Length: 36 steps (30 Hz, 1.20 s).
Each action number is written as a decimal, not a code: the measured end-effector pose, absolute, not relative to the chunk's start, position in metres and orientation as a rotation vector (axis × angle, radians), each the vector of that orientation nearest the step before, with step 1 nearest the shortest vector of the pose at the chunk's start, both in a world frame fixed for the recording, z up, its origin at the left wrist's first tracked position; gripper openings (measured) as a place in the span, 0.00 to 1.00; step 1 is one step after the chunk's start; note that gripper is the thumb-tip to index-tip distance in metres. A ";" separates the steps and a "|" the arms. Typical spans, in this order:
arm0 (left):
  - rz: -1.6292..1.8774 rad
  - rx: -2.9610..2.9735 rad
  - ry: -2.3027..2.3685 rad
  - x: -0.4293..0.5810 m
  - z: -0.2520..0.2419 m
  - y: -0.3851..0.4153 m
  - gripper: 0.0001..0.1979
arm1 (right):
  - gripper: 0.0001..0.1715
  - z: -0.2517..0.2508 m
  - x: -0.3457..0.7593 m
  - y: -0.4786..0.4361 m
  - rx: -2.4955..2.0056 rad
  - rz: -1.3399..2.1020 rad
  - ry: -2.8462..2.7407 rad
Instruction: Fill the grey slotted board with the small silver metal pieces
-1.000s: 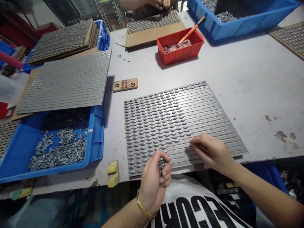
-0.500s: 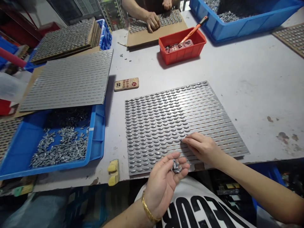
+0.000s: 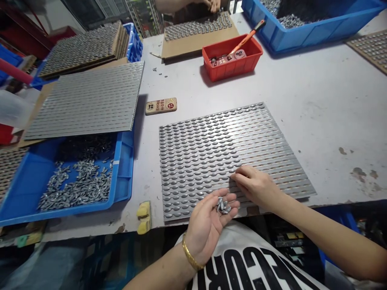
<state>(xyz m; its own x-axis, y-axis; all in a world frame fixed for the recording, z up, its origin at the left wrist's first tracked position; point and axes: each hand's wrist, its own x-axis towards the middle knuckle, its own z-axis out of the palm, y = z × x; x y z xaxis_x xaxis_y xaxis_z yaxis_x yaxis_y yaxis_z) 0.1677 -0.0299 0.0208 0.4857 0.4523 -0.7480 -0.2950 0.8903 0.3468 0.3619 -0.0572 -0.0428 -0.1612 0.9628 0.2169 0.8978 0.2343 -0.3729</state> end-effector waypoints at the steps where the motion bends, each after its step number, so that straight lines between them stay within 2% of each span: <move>1: 0.459 0.180 0.970 0.168 0.021 -0.029 0.13 | 0.12 -0.043 0.362 -0.057 -1.703 0.219 -2.113; 9: 0.443 0.231 0.959 0.174 0.022 -0.030 0.05 | 0.12 -0.041 0.362 -0.056 -1.713 0.190 -2.150; 17: 0.393 0.323 0.952 0.173 0.016 -0.033 0.09 | 0.11 -0.042 0.361 -0.054 -1.723 0.185 -2.121; 23: 0.409 0.311 0.984 0.175 0.012 -0.035 0.13 | 0.15 -0.050 0.367 -0.057 -1.655 0.248 -2.058; 30: 0.439 0.316 1.016 0.180 0.008 -0.034 0.10 | 0.15 -0.056 0.365 -0.056 -1.628 0.266 -2.012; 33: 0.459 0.337 1.017 0.181 0.007 -0.034 0.10 | 0.16 -0.048 0.365 -0.057 -1.609 0.333 -1.952; 36: 0.479 0.373 1.023 0.183 0.007 -0.034 0.10 | 0.14 -0.028 0.365 -0.062 -1.509 0.575 -1.800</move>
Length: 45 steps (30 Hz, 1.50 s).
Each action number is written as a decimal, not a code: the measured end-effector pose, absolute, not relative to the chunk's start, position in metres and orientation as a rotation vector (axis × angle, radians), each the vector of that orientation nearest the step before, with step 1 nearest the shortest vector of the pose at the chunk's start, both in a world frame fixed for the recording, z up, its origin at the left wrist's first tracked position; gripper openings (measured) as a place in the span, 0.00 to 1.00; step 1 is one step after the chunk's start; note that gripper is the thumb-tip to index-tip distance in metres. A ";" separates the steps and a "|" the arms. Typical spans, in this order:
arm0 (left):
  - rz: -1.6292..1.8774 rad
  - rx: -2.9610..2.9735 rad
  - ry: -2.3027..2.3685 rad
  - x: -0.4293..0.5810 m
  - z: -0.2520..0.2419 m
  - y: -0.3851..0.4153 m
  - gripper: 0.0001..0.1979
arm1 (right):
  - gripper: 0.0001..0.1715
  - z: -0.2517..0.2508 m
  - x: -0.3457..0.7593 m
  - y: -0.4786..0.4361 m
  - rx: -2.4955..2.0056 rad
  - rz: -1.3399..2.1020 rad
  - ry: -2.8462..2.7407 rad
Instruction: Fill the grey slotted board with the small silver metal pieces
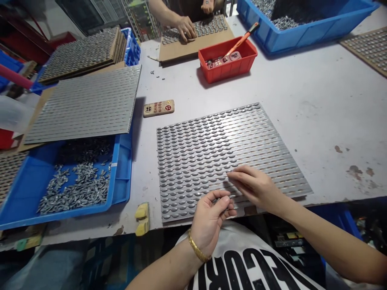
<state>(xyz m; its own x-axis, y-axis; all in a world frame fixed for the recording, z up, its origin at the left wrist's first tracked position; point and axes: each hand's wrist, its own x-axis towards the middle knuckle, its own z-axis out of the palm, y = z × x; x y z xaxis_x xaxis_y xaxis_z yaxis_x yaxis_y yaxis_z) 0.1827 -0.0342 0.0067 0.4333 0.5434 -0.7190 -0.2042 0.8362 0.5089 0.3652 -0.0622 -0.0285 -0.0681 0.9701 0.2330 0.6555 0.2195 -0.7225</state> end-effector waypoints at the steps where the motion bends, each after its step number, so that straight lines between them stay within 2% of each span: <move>1: 0.483 0.393 1.026 0.183 0.007 -0.034 0.10 | 0.13 -0.021 0.365 -0.065 -1.463 0.699 -1.749; 4: 0.481 0.470 1.034 0.187 0.006 -0.034 0.09 | 0.09 -0.004 0.366 -0.074 -1.358 1.006 -1.676; 7: 0.451 0.509 1.022 0.191 0.004 -0.034 0.09 | 0.09 -0.002 0.368 -0.080 -1.338 1.055 -1.674; 13: 0.481 0.339 0.993 0.197 0.006 -0.035 0.13 | 0.14 -0.025 0.384 -0.079 -1.421 0.703 -1.815; 19: 0.467 0.313 0.978 0.195 0.010 -0.041 0.06 | 0.18 -0.046 0.400 -0.068 -1.531 0.325 -2.090; 24: 0.378 0.385 0.962 0.191 0.010 -0.042 0.11 | 0.20 -0.042 0.398 -0.065 -1.591 0.194 -2.260; 30: 0.426 0.376 1.007 0.183 0.007 -0.042 0.16 | 0.18 -0.039 0.396 -0.067 -1.613 0.218 -2.201; 34: 0.470 0.307 0.994 0.180 0.006 -0.042 0.15 | 0.15 -0.024 0.379 -0.073 -1.541 0.360 -2.008; 38: 0.539 0.339 0.930 0.176 0.006 -0.043 0.11 | 0.15 -0.009 0.352 -0.078 -1.398 0.500 -2.041; 45: 0.553 0.341 0.871 0.170 0.003 -0.046 0.11 | 0.18 -0.006 0.328 -0.078 -1.289 0.391 -2.259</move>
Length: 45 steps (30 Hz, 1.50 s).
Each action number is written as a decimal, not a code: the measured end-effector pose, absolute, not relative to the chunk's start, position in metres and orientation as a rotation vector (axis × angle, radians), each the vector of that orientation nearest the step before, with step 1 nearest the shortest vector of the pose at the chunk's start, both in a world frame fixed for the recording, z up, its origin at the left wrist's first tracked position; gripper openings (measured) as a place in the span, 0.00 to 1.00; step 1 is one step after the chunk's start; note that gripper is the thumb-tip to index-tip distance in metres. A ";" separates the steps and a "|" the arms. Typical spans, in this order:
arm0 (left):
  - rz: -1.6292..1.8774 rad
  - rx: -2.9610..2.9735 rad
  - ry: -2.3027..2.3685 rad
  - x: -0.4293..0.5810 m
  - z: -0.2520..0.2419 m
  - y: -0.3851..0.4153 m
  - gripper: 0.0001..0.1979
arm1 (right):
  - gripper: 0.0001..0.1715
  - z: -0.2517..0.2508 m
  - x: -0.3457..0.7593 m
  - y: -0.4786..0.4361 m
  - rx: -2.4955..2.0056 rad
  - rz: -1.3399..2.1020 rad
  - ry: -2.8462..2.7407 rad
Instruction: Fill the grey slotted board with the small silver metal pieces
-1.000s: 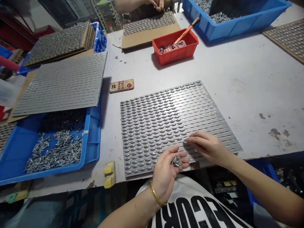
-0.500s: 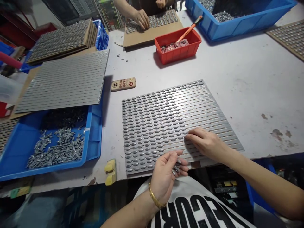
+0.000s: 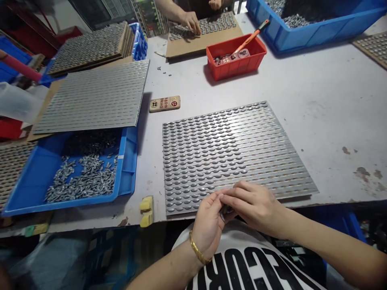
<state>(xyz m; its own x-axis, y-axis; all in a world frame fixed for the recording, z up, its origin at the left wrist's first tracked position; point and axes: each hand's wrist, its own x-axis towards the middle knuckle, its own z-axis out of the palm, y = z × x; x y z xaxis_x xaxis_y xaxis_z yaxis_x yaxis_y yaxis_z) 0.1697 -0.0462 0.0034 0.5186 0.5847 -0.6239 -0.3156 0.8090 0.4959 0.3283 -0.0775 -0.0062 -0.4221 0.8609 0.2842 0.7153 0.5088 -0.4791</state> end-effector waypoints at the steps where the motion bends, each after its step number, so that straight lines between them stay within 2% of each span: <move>1: 0.556 0.326 0.867 0.169 0.004 -0.047 0.10 | 0.18 -0.005 0.327 -0.078 -1.296 0.380 -2.281; 6: 0.574 0.270 0.902 0.163 0.007 -0.047 0.09 | 0.19 -0.003 0.323 -0.081 -1.419 0.328 -2.309; 9: 0.568 0.245 0.935 0.159 0.006 -0.047 0.09 | 0.15 -0.002 0.322 -0.082 -1.467 0.364 -2.287; 15: 0.540 0.211 0.988 0.151 0.008 -0.042 0.10 | 0.07 0.002 0.334 -0.079 -1.478 0.821 -1.893; 17: 0.532 0.215 1.003 0.146 0.010 -0.040 0.11 | 0.05 -0.002 0.336 -0.076 -1.525 0.869 -1.772; 31: 0.526 0.337 1.030 0.119 0.008 -0.036 0.14 | 0.12 -0.050 0.305 -0.057 -1.565 0.423 -1.840; 45: 0.524 0.302 0.977 0.120 0.006 -0.036 0.11 | 0.12 -0.045 0.306 -0.055 -1.680 0.356 -1.976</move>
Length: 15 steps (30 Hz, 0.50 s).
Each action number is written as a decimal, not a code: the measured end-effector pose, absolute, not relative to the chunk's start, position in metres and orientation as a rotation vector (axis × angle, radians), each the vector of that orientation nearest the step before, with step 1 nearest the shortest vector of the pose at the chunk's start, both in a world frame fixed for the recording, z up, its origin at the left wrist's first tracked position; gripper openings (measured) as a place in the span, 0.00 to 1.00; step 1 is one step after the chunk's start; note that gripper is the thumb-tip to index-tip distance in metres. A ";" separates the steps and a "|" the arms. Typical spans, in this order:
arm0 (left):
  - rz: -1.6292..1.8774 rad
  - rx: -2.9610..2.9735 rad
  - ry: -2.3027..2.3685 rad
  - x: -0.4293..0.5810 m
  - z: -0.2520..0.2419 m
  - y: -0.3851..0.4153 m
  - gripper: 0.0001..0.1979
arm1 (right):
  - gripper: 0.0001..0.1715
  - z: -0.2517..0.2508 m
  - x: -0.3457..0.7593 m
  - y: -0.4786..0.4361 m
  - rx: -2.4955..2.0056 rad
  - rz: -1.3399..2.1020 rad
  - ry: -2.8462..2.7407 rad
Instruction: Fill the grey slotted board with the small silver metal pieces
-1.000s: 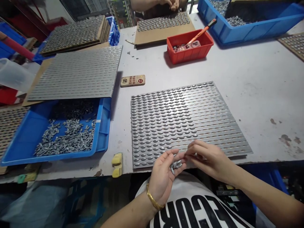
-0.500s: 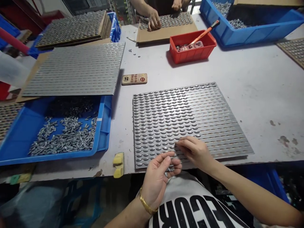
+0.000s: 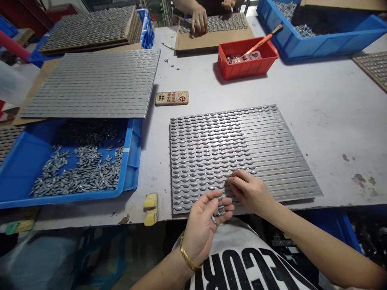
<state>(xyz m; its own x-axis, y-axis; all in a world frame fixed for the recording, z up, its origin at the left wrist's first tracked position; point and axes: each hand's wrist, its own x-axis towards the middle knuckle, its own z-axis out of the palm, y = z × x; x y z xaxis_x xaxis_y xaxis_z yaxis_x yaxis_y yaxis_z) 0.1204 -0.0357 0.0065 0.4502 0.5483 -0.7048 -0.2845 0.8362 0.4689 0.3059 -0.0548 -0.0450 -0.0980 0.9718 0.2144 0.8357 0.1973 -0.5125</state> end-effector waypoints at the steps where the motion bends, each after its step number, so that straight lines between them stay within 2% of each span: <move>1: 0.526 0.305 0.981 0.121 0.007 -0.036 0.10 | 0.13 -0.043 0.306 -0.055 -1.671 0.375 -1.960; 8: 0.551 0.465 0.995 0.131 0.003 -0.035 0.10 | 0.16 -0.006 0.307 -0.070 -1.376 0.696 -1.763; 15: 0.562 0.622 0.986 0.143 -0.004 -0.033 0.09 | 0.14 0.005 0.311 -0.079 -1.343 0.726 -1.846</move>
